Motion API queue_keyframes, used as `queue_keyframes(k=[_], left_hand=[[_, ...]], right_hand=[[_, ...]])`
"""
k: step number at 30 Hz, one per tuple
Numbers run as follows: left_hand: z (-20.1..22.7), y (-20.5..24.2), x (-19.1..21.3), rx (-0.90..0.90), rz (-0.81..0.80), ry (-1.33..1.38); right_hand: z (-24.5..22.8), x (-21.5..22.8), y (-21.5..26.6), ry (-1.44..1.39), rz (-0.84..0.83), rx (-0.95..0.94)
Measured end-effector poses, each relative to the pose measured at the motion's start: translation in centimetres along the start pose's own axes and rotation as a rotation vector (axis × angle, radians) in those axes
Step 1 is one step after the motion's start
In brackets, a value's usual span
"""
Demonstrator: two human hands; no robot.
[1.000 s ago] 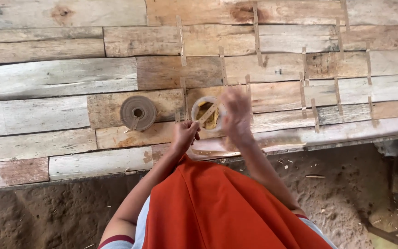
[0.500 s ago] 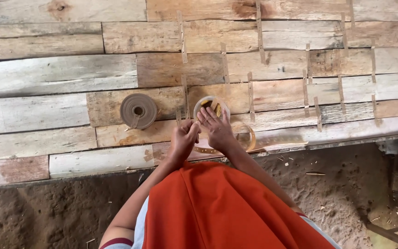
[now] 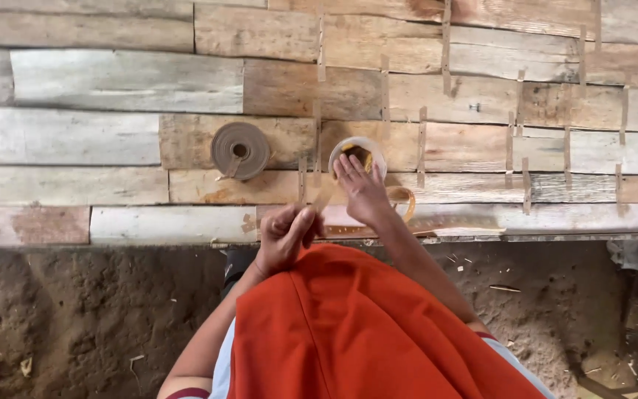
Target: The person repeatedly tears strips of adhesive tape from a roll and applies them to a wooden surface. They press each strip down with their hands to secure it in place.
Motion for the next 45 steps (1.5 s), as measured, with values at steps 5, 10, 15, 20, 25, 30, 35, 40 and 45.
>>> queue_keyframes(k=[5, 10, 15, 20, 25, 30, 35, 40, 45], left_hand=[[-4.3, 2.4, 1.2, 0.206, 0.129, 0.123], [-7.3, 5.1, 1.5, 0.181, 0.094, 0.155], [-10.7, 7.2, 3.1, 0.33, -0.191, 0.069], [-13.5, 7.3, 7.4, 0.191, -0.375, -0.452], [-15.7, 6.0, 15.0, -0.012, -0.237, -0.803], [-14.1, 5.5, 18.9, -0.394, 0.025, -1.151], [-14.0, 5.5, 19.2, -0.447, -0.122, -1.243], [-14.6, 5.2, 19.5, -0.435, -0.288, -1.246], [-13.7, 4.5, 18.9, -0.504, -0.388, -1.231]], right_hand=[[-0.3, 4.2, 1.1, -0.455, 0.4, -0.018], [-7.5, 5.6, 2.0, -1.701, -0.065, -0.197], [-9.7, 7.9, 0.6, -2.037, 0.1, -0.153], [-11.9, 6.3, 0.5, -1.927, 0.223, -0.161], [-15.7, -0.4, 0.7, -1.854, 0.237, -0.318], [-20.1, -6.4, 0.5, -1.921, 0.241, -0.51], [-22.8, -6.9, 1.3, -1.891, 0.326, -0.641], [-23.9, -6.0, 2.0, -1.872, 0.442, -0.702], [-24.0, -6.9, 1.8, -1.869, 0.508, -0.745]])
Point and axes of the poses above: each hand's wrist, its own y-axis away from the middle knuckle, its own x-axis out of the back of the hand, z = x × y, the point moved 4 cm from there along -y, towards the middle knuckle, and after that the axes turned 1 degree about -z, right-handed, at the moved point
